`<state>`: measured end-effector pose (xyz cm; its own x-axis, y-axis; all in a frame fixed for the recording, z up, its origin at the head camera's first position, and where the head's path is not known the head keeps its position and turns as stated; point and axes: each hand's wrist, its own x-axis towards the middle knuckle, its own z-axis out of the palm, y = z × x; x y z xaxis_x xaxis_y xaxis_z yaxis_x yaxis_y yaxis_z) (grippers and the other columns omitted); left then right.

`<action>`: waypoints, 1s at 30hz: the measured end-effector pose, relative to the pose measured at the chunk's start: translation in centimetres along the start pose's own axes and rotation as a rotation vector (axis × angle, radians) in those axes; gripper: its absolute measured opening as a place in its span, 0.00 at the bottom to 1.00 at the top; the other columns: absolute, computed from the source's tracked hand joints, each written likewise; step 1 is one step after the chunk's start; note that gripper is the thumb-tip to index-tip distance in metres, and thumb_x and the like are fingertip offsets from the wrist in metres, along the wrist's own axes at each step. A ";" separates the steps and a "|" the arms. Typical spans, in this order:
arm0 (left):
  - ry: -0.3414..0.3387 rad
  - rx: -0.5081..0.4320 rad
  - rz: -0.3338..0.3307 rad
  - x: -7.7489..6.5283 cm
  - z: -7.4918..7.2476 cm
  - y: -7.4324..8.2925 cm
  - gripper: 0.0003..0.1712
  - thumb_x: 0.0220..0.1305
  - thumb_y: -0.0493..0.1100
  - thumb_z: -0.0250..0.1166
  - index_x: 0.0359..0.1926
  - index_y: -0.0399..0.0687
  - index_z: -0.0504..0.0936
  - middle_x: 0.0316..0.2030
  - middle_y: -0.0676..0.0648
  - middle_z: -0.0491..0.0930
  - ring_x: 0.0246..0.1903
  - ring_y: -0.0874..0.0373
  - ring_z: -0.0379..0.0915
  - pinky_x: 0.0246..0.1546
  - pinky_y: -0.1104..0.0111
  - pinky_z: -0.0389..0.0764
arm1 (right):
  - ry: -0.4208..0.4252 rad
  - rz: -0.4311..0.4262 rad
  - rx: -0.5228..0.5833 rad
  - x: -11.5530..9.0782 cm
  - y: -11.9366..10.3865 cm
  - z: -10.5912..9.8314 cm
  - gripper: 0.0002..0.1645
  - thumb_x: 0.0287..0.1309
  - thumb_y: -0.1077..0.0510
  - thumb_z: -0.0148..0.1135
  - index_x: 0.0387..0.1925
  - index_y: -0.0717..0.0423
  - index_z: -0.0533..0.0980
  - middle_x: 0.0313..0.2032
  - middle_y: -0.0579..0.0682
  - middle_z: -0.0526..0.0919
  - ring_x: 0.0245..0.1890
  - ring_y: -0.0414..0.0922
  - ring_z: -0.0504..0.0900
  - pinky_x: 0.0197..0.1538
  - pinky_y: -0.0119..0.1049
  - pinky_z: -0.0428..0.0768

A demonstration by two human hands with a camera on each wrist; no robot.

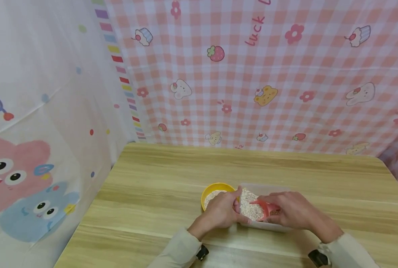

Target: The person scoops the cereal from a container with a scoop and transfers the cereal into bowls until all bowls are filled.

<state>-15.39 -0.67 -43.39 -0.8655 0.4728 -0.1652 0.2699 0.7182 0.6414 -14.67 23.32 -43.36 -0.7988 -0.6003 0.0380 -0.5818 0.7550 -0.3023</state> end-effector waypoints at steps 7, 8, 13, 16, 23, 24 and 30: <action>-0.008 0.011 -0.015 0.0 0.1 0.2 0.58 0.46 0.55 0.80 0.75 0.48 0.61 0.20 0.62 0.72 0.19 0.68 0.63 0.23 0.75 0.65 | -0.008 0.023 0.024 -0.4 0.2 -0.2 0.32 0.49 0.43 0.76 0.55 0.50 0.81 0.43 0.41 0.87 0.32 0.29 0.75 0.35 0.34 0.76; -0.010 0.012 -0.017 0.1 0.1 0.2 0.58 0.46 0.55 0.80 0.75 0.48 0.61 0.20 0.62 0.72 0.19 0.68 0.63 0.23 0.75 0.65 | -0.006 0.023 0.027 -0.4 0.3 -0.2 0.32 0.49 0.43 0.76 0.55 0.50 0.81 0.43 0.41 0.87 0.33 0.29 0.75 0.35 0.34 0.76; -0.013 0.009 -0.015 0.0 0.0 0.2 0.58 0.46 0.55 0.80 0.75 0.48 0.61 0.20 0.62 0.72 0.19 0.68 0.64 0.23 0.75 0.66 | 0.013 0.042 0.060 -0.9 0.5 -0.4 0.33 0.49 0.42 0.76 0.55 0.50 0.81 0.43 0.41 0.87 0.32 0.30 0.74 0.34 0.32 0.76; -0.012 0.007 -0.016 0.0 -0.1 0.2 0.58 0.46 0.54 0.80 0.75 0.48 0.61 0.21 0.61 0.72 0.20 0.68 0.64 0.23 0.75 0.66 | 0.034 0.060 0.087 -1.3 0.7 -0.4 0.33 0.48 0.41 0.76 0.55 0.49 0.81 0.44 0.43 0.86 0.33 0.31 0.75 0.34 0.33 0.76; -0.008 0.011 -0.015 0.0 -0.1 0.1 0.58 0.47 0.54 0.80 0.75 0.48 0.61 0.21 0.61 0.72 0.20 0.68 0.64 0.23 0.75 0.66 | 0.056 0.079 0.123 -1.7 0.9 -0.4 0.32 0.48 0.42 0.76 0.55 0.46 0.81 0.47 0.44 0.86 0.40 0.35 0.80 0.39 0.37 0.79; -0.007 0.011 -0.014 0.0 -0.1 0.1 0.58 0.47 0.54 0.80 0.75 0.48 0.61 0.21 0.61 0.72 0.20 0.68 0.64 0.23 0.75 0.66 | 0.055 0.080 0.124 -1.7 0.9 -0.4 0.32 0.48 0.42 0.76 0.55 0.46 0.81 0.47 0.43 0.86 0.40 0.35 0.80 0.39 0.37 0.79; -0.006 0.004 -0.005 0.0 0.0 0.0 0.58 0.47 0.54 0.80 0.75 0.47 0.61 0.21 0.61 0.72 0.20 0.68 0.64 0.23 0.75 0.66 | 0.043 0.104 0.143 -1.6 1.1 -0.5 0.33 0.47 0.40 0.76 0.55 0.46 0.81 0.46 0.42 0.85 0.35 0.32 0.76 0.37 0.34 0.77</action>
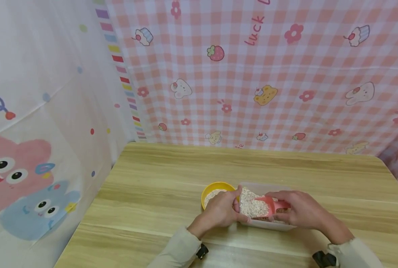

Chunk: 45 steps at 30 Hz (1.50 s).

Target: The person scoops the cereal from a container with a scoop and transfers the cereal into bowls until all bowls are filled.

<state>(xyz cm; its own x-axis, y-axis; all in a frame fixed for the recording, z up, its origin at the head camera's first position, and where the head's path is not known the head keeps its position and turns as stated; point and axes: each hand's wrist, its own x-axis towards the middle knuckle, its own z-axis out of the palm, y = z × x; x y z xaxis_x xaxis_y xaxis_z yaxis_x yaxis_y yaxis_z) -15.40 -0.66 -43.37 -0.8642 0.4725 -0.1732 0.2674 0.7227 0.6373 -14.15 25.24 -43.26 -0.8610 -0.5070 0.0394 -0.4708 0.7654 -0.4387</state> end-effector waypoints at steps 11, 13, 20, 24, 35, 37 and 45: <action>-0.007 -0.010 0.000 0.0 0.2 -0.1 0.58 0.47 0.55 0.79 0.75 0.48 0.59 0.20 0.61 0.72 0.19 0.67 0.63 0.22 0.74 0.66 | 0.007 0.010 0.015 -0.2 0.0 -0.6 0.32 0.48 0.44 0.77 0.56 0.48 0.80 0.48 0.46 0.85 0.34 0.31 0.76 0.36 0.34 0.77; -0.007 -0.008 0.002 0.0 0.2 -0.1 0.58 0.47 0.55 0.79 0.75 0.48 0.59 0.20 0.61 0.72 0.18 0.67 0.63 0.22 0.75 0.66 | 0.007 0.016 0.018 -0.2 0.0 -0.7 0.32 0.48 0.46 0.77 0.56 0.49 0.80 0.48 0.46 0.85 0.35 0.31 0.76 0.37 0.35 0.77; -0.006 -0.001 0.007 0.0 0.3 -0.2 0.58 0.47 0.55 0.80 0.75 0.48 0.60 0.19 0.61 0.73 0.18 0.67 0.64 0.21 0.74 0.66 | 0.010 0.040 0.109 0.0 0.2 -0.6 0.34 0.50 0.50 0.76 0.59 0.54 0.79 0.43 0.44 0.85 0.27 0.31 0.70 0.32 0.31 0.71; -0.003 -0.010 0.008 0.0 0.3 -0.2 0.58 0.47 0.54 0.80 0.75 0.48 0.60 0.19 0.61 0.73 0.18 0.67 0.64 0.22 0.74 0.66 | 0.026 0.034 0.182 0.1 0.4 -0.2 0.35 0.52 0.50 0.75 0.60 0.59 0.77 0.38 0.43 0.84 0.24 0.31 0.67 0.29 0.29 0.69; -0.006 -0.015 0.006 0.0 0.3 -0.2 0.58 0.46 0.55 0.80 0.75 0.48 0.60 0.19 0.61 0.73 0.19 0.67 0.65 0.23 0.74 0.67 | 0.081 0.060 0.329 -0.2 0.8 1.0 0.35 0.55 0.52 0.74 0.61 0.61 0.75 0.42 0.51 0.84 0.27 0.32 0.73 0.29 0.30 0.75; -0.007 -0.013 0.013 0.0 0.3 -0.3 0.58 0.47 0.55 0.80 0.75 0.48 0.60 0.19 0.61 0.73 0.19 0.67 0.65 0.23 0.74 0.67 | 0.086 0.084 0.356 -0.3 0.9 1.2 0.34 0.55 0.53 0.74 0.61 0.59 0.75 0.39 0.49 0.82 0.26 0.33 0.72 0.28 0.30 0.74; -0.002 -0.003 0.017 -0.1 0.2 -0.3 0.58 0.48 0.55 0.79 0.75 0.48 0.60 0.19 0.61 0.73 0.19 0.67 0.65 0.23 0.74 0.66 | 0.165 0.129 0.398 -0.4 1.0 1.9 0.32 0.55 0.56 0.73 0.61 0.56 0.75 0.24 0.43 0.71 0.21 0.33 0.67 0.22 0.30 0.70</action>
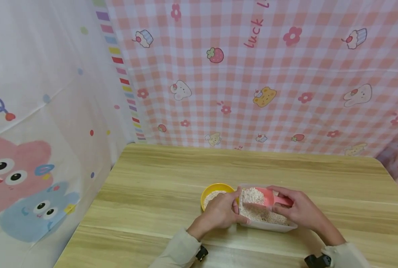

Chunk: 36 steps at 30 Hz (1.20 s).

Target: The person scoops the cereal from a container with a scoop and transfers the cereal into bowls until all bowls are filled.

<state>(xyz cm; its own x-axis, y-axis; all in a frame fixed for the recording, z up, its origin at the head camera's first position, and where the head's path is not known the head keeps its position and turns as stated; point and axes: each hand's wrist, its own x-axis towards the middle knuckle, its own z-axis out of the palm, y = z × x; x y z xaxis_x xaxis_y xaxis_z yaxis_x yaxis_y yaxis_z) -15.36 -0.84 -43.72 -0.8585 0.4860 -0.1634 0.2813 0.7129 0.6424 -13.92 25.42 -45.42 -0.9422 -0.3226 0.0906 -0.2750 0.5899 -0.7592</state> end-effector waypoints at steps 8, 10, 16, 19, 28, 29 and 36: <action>-0.005 -0.011 -0.013 0.0 0.0 0.1 0.58 0.47 0.54 0.80 0.75 0.48 0.60 0.20 0.60 0.73 0.19 0.66 0.65 0.23 0.74 0.67 | 0.046 0.003 -0.021 -0.1 0.2 0.6 0.32 0.53 0.57 0.74 0.61 0.55 0.76 0.23 0.43 0.70 0.21 0.33 0.67 0.22 0.30 0.70; -0.008 -0.014 -0.017 0.0 -0.1 0.1 0.58 0.47 0.54 0.80 0.75 0.48 0.60 0.20 0.60 0.73 0.20 0.66 0.65 0.24 0.74 0.67 | 0.052 -0.002 -0.023 -0.2 0.4 0.7 0.32 0.53 0.58 0.74 0.61 0.55 0.76 0.23 0.43 0.70 0.21 0.33 0.67 0.22 0.30 0.70; -0.008 -0.014 -0.024 0.0 -0.1 0.2 0.58 0.47 0.54 0.80 0.75 0.49 0.60 0.21 0.60 0.73 0.20 0.66 0.65 0.25 0.74 0.67 | 0.076 -0.019 -0.012 -0.3 0.5 1.1 0.33 0.54 0.57 0.74 0.62 0.57 0.75 0.24 0.44 0.72 0.19 0.31 0.67 0.21 0.29 0.70; -0.006 -0.013 -0.021 0.0 -0.1 0.2 0.58 0.47 0.55 0.80 0.75 0.49 0.60 0.21 0.60 0.73 0.20 0.66 0.65 0.25 0.74 0.67 | 0.088 -0.021 -0.005 -0.3 0.5 1.2 0.34 0.54 0.57 0.74 0.62 0.58 0.75 0.26 0.45 0.74 0.19 0.31 0.68 0.21 0.30 0.71; 0.014 -0.042 0.016 -0.4 -0.4 -0.3 0.56 0.48 0.55 0.79 0.75 0.52 0.61 0.24 0.59 0.73 0.21 0.66 0.64 0.26 0.74 0.67 | 0.190 -0.104 -0.173 -0.4 0.8 1.9 0.32 0.51 0.56 0.75 0.59 0.51 0.77 0.30 0.43 0.79 0.19 0.29 0.65 0.23 0.29 0.67; 0.019 -0.056 0.022 -0.5 -0.6 -0.4 0.55 0.49 0.55 0.79 0.75 0.52 0.62 0.25 0.58 0.73 0.21 0.66 0.63 0.26 0.74 0.68 | 0.201 -0.113 -0.198 -0.4 0.8 2.0 0.32 0.50 0.55 0.76 0.59 0.51 0.77 0.30 0.42 0.80 0.19 0.29 0.65 0.23 0.29 0.67; 0.087 -0.168 0.054 -1.8 -2.2 -2.2 0.47 0.53 0.53 0.77 0.71 0.47 0.68 0.33 0.54 0.76 0.18 0.66 0.59 0.26 0.74 0.67 | 0.239 -0.135 -0.249 -0.4 0.9 2.1 0.32 0.50 0.52 0.76 0.59 0.50 0.78 0.39 0.48 0.85 0.21 0.30 0.64 0.24 0.29 0.64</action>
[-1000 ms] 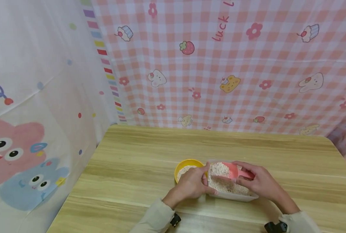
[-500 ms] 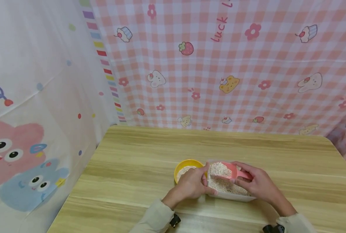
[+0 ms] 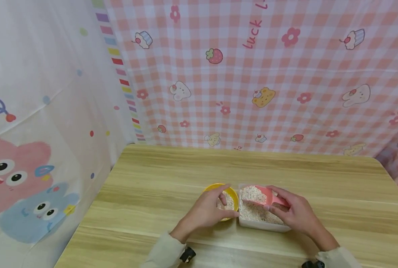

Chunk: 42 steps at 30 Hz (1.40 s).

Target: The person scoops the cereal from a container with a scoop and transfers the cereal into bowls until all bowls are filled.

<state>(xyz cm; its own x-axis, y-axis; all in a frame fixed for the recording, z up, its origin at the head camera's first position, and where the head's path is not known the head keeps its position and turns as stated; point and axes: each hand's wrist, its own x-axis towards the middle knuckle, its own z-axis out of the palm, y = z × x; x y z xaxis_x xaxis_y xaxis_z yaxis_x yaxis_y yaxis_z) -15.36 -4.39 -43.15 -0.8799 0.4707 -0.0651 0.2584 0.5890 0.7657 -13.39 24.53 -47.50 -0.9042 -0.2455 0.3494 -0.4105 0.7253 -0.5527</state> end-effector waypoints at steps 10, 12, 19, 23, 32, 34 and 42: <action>0.129 -0.055 -0.016 -0.9 -2.5 -2.3 0.40 0.58 0.52 0.74 0.69 0.50 0.70 0.44 0.46 0.77 0.28 0.61 0.64 0.26 0.72 0.67 | 0.010 0.003 -0.013 0.0 0.2 0.3 0.32 0.51 0.51 0.76 0.59 0.50 0.77 0.37 0.47 0.85 0.25 0.33 0.69 0.28 0.30 0.67; 0.155 -0.051 -0.029 -1.0 -2.7 -2.9 0.38 0.58 0.52 0.74 0.68 0.51 0.71 0.45 0.45 0.76 0.30 0.59 0.65 0.28 0.72 0.68 | 0.009 0.010 -0.007 0.0 0.2 0.5 0.32 0.51 0.51 0.75 0.59 0.50 0.77 0.32 0.43 0.82 0.24 0.32 0.68 0.27 0.30 0.66; 0.102 -0.096 -0.106 -0.9 -2.8 -4.9 0.48 0.55 0.56 0.75 0.73 0.53 0.63 0.55 0.41 0.70 0.37 0.54 0.66 0.33 0.67 0.71 | 0.022 0.013 -0.022 -0.3 0.2 0.4 0.32 0.51 0.50 0.76 0.59 0.49 0.78 0.31 0.40 0.81 0.25 0.33 0.68 0.28 0.30 0.66; 0.012 -0.129 -0.134 -0.8 -2.6 -5.8 0.60 0.52 0.57 0.77 0.78 0.51 0.51 0.60 0.39 0.66 0.35 0.55 0.67 0.30 0.68 0.71 | 0.016 0.017 -0.017 -0.4 0.3 0.4 0.32 0.51 0.51 0.75 0.59 0.49 0.77 0.31 0.41 0.82 0.24 0.32 0.68 0.26 0.29 0.65; -0.086 -0.148 -0.103 -0.3 -1.8 -6.6 0.70 0.45 0.58 0.81 0.79 0.55 0.43 0.70 0.39 0.59 0.66 0.45 0.61 0.66 0.48 0.64 | 0.029 -0.002 -0.010 -0.3 0.3 0.2 0.33 0.51 0.52 0.76 0.59 0.49 0.77 0.34 0.44 0.84 0.22 0.31 0.67 0.25 0.29 0.65; -0.102 -0.170 -0.096 -0.2 -1.7 -6.7 0.71 0.44 0.57 0.81 0.79 0.56 0.42 0.74 0.39 0.53 0.73 0.44 0.51 0.71 0.45 0.53 | 0.033 -0.007 -0.010 -0.2 0.3 0.3 0.33 0.51 0.52 0.76 0.59 0.49 0.77 0.33 0.43 0.84 0.22 0.31 0.66 0.24 0.29 0.65; -0.150 -0.205 -0.074 0.0 -1.0 -7.0 0.73 0.44 0.54 0.82 0.79 0.58 0.40 0.78 0.44 0.46 0.75 0.46 0.46 0.72 0.46 0.50 | 0.028 0.001 -0.006 -0.2 0.2 0.3 0.33 0.51 0.52 0.75 0.60 0.50 0.77 0.36 0.46 0.86 0.26 0.32 0.71 0.28 0.30 0.68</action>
<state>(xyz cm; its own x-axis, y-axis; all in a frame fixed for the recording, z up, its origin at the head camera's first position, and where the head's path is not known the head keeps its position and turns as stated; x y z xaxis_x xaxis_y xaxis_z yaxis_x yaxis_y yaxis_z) -17.58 -9.18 -47.81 -0.8206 0.5325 -0.2077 0.0960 0.4867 0.8683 -13.28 24.56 -47.90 -0.9010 -0.2268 0.3698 -0.4087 0.7297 -0.5482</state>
